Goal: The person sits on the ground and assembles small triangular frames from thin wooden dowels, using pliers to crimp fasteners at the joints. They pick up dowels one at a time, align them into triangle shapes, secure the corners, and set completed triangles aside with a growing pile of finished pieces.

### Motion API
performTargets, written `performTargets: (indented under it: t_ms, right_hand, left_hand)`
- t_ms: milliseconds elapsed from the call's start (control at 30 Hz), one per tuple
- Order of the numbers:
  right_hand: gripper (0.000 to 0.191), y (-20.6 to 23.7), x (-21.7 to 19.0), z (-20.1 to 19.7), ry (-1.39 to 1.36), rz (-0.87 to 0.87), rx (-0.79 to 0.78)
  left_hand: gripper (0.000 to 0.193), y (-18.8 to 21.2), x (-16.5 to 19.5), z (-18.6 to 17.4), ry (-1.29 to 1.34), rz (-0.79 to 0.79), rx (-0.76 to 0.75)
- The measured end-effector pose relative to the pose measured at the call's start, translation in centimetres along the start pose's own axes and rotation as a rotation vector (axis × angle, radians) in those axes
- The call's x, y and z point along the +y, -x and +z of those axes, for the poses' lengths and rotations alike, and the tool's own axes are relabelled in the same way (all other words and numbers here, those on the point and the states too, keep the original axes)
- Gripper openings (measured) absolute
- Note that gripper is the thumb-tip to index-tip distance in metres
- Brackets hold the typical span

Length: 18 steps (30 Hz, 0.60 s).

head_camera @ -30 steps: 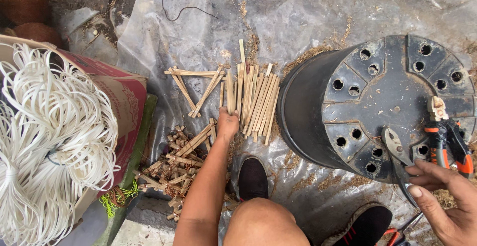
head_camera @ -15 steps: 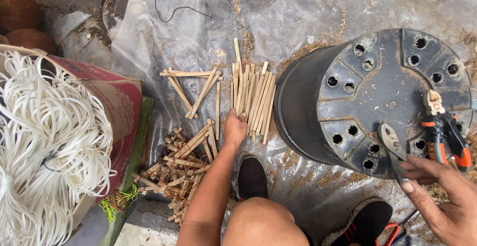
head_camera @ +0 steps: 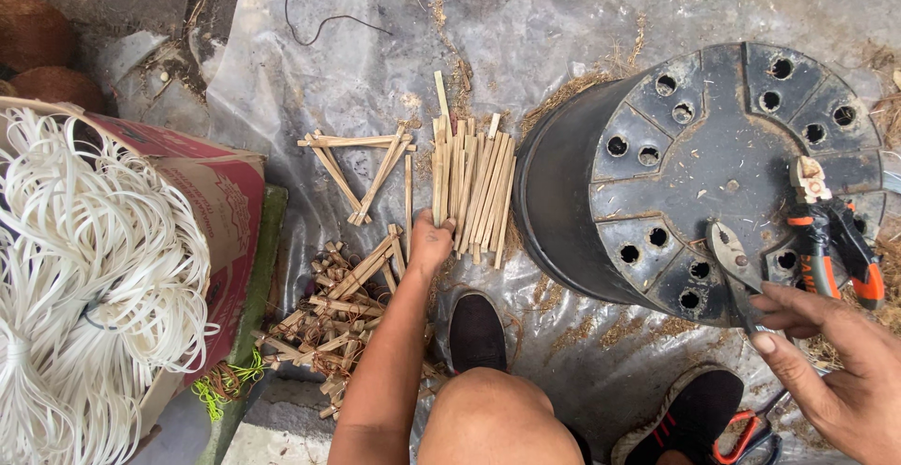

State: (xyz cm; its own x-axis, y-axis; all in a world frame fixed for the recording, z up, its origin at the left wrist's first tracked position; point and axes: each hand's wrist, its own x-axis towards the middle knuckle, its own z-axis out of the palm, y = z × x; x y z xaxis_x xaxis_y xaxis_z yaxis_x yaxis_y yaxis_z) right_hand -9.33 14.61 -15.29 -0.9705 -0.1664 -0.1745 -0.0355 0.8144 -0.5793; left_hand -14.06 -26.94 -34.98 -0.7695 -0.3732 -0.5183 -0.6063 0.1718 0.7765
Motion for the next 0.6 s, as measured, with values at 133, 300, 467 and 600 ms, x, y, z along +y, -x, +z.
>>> performTargets:
  t_ms: [133, 300, 467, 600]
  right_hand:
    - [0.053, -0.1, -0.4, 0.0, 0.003, 0.002, 0.001]
    - [0.053, -0.3, -0.7, 0.0, 0.023, 0.013, -0.008]
    - [0.053, -0.3, -0.8, 0.1, 0.032, 0.01, -0.004]
    - [0.052, -0.4, -1.0, 0.3, 0.002, -0.007, 0.008]
  left_hand:
    - [0.035, 0.2, -0.4, 0.5, -0.054, 0.044, -0.009]
    - [0.041, -0.1, -0.6, 0.6, 0.027, 0.024, -0.038]
    - [0.039, 0.0, -0.9, 0.5, -0.042, 0.065, 0.044]
    - [0.041, 0.3, -0.8, 1.3, -0.177, 0.033, 0.012]
